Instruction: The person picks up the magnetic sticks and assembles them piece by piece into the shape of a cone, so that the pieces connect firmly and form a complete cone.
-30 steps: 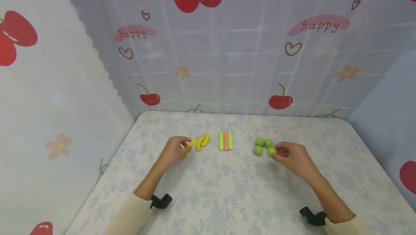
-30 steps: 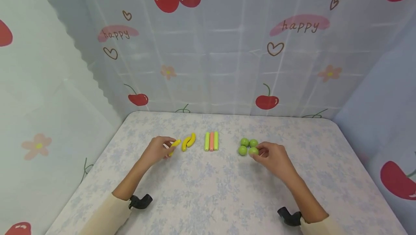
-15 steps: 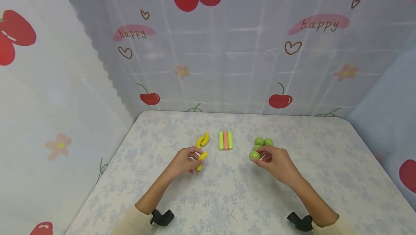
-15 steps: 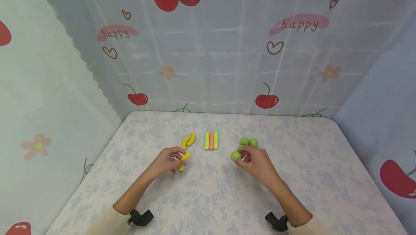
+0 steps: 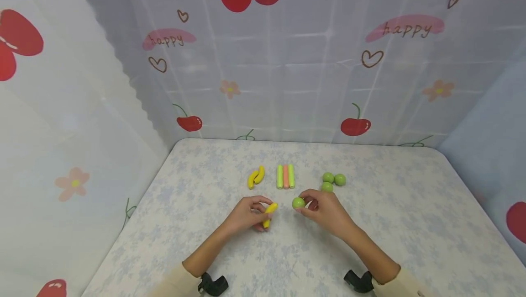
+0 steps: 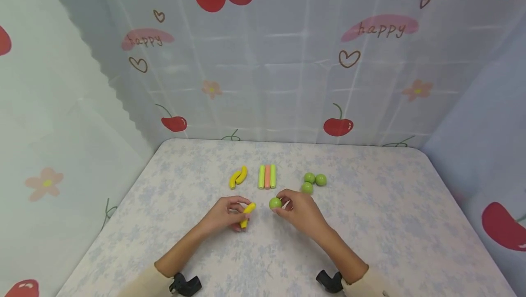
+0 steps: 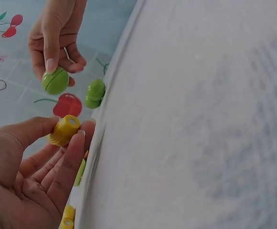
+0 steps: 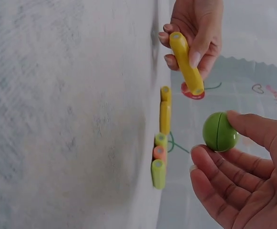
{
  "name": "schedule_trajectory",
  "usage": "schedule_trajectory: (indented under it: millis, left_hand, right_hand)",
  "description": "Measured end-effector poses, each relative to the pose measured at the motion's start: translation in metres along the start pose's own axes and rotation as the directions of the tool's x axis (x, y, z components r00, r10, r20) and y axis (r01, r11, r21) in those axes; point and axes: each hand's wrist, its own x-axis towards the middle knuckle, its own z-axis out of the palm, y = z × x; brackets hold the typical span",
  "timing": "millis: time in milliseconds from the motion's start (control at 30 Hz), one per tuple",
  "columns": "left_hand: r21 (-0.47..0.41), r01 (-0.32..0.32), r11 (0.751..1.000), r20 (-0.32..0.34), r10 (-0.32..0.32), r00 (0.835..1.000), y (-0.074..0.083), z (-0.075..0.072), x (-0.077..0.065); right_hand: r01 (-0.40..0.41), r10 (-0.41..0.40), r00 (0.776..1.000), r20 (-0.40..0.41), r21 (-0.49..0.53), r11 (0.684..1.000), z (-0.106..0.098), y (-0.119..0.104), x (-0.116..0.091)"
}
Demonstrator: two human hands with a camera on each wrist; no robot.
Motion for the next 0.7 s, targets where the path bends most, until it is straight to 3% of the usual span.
schedule_trajectory:
  millis: [367, 700]
  left_hand:
    - [-0.088, 0.013, 0.996, 0.041, -0.010, 0.999, -0.003, 0.007, -0.003]
    - [-0.129, 0.009, 0.992, 0.113, 0.006, 0.994, -0.011, 0.010, 0.000]
  right_hand:
    - [0.050, -0.048, 0.996, 0.074, -0.030, 0.998, 0.019, -0.011, 0.011]
    - [0.059, -0.058, 0.991, 0.122, -0.008, 0.998, 0.026, -0.007, 0.016]
